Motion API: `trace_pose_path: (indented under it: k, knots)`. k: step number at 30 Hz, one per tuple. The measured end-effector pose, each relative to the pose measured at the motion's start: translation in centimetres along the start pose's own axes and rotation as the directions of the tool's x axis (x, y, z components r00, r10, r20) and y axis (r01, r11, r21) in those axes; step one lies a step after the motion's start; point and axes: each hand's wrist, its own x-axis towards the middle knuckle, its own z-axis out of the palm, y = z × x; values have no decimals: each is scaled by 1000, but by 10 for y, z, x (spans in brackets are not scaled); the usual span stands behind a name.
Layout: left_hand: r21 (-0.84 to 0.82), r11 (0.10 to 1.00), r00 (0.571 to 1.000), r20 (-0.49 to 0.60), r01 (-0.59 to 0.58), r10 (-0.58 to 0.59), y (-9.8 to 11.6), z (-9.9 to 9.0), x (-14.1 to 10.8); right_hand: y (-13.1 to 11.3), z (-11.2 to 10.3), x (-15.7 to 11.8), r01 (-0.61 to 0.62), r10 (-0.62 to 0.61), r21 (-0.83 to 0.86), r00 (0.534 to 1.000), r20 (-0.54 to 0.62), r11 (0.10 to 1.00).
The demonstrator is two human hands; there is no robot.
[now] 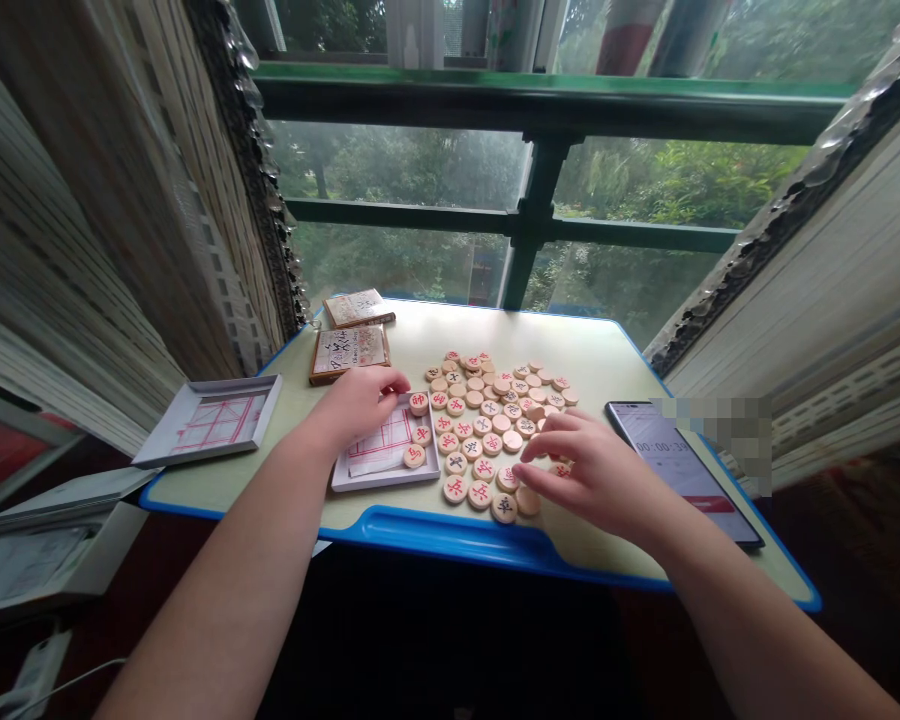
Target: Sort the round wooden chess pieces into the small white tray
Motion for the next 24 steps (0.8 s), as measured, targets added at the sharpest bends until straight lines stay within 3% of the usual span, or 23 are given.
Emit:
trace_pose_path:
  k: [6, 10, 13, 16, 19, 24]
  knots:
    - [24, 1000, 1000, -8, -12, 13, 0, 0, 0, -19, -2, 14, -179, 214, -187, 959, 184, 966]
    - [25, 999, 1000, -4, -25, 25, -1, 0, 1, -17, 3, 25, -250, 292, -192, 926, 239, 949]
    - [23, 999, 1000, 3, -25, 25, 0, -1, 0, -11, 6, 29, -217, 239, -154, 961, 141, 964]
    - [24, 999, 1000, 6, -25, 25, 2, -1, 0, -6, 6, 32, -89, 96, -118, 994, 57, 989]
    - [33, 999, 1000, 7, -25, 25, 3, -2, 0, -5, 4, 39, -16, 25, -115, 997, 78, 993]
    - [36, 999, 1000, 3, -25, 25, 2, -1, 0, -12, 5, 51, -61, 84, -151, 985, 150, 987]
